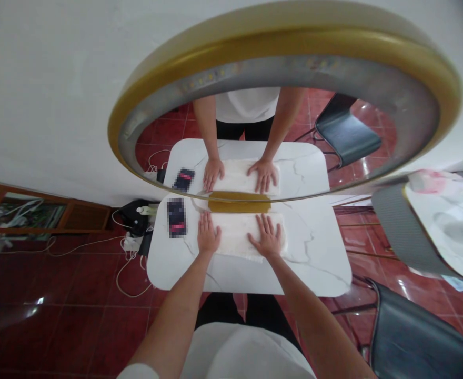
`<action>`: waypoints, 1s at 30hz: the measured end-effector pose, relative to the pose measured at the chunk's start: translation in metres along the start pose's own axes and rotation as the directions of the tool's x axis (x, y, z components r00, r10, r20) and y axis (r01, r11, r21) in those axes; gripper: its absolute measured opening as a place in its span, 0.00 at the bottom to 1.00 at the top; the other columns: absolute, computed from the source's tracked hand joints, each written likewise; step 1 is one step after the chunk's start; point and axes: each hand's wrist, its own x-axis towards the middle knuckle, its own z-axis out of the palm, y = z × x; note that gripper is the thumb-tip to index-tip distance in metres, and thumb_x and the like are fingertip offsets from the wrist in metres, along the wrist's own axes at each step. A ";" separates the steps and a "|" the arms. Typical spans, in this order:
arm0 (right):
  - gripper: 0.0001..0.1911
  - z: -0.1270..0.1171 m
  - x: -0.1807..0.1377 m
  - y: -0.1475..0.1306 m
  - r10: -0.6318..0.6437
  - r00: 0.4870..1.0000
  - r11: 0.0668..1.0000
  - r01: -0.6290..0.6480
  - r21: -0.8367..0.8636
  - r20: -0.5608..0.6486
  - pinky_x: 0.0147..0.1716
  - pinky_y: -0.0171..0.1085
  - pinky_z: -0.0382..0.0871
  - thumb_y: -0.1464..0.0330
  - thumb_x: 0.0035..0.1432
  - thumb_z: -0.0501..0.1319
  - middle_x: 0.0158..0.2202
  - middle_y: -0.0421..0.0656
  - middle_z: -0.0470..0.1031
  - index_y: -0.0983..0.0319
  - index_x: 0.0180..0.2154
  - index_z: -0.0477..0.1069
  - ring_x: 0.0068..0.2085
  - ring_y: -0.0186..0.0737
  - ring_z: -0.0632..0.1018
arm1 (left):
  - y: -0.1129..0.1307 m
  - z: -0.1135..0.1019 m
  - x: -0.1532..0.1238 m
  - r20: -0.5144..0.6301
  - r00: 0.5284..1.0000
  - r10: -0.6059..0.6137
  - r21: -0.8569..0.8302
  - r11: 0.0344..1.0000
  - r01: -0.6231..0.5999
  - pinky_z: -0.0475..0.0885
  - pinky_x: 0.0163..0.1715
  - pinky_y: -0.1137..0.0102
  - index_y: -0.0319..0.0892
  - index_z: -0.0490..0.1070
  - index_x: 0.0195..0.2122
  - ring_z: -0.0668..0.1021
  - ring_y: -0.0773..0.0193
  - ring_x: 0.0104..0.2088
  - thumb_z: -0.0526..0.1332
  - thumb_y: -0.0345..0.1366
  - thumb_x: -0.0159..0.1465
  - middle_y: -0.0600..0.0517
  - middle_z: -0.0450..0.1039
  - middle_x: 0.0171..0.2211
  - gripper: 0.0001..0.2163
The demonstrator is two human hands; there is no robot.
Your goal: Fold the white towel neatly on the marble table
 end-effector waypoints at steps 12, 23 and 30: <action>0.39 0.001 -0.033 -0.002 0.017 1.000 1.000 -0.017 -0.015 -0.009 0.60 0.55 0.32 0.52 0.59 0.45 0.67 0.41 0.37 0.57 0.64 0.30 0.65 0.45 0.42 | 0.004 -0.008 -0.030 0.009 1.000 0.019 -0.019 1.000 -0.019 0.49 0.62 0.55 0.36 0.33 0.65 0.45 0.55 0.65 0.49 0.37 0.65 0.44 0.38 0.66 0.32; 0.39 0.005 -0.078 -0.005 0.045 0.999 0.999 -0.045 0.003 0.016 0.60 0.56 0.33 0.53 0.59 0.46 0.67 0.42 0.37 0.58 0.64 0.30 0.65 0.47 0.42 | 0.007 -0.015 -0.071 0.008 1.000 0.016 -0.047 0.999 -0.016 0.51 0.61 0.54 0.38 0.34 0.65 0.47 0.54 0.65 0.49 0.35 0.64 0.44 0.39 0.66 0.31; 0.39 0.007 -0.089 -0.004 0.035 0.999 0.999 -0.035 0.007 0.020 0.59 0.57 0.32 0.53 0.58 0.46 0.66 0.43 0.39 0.59 0.65 0.33 0.65 0.47 0.43 | 0.008 -0.016 -0.083 0.036 0.999 0.005 -0.039 0.999 -0.003 0.51 0.61 0.54 0.39 0.33 0.65 0.46 0.54 0.65 0.49 0.35 0.64 0.45 0.39 0.66 0.32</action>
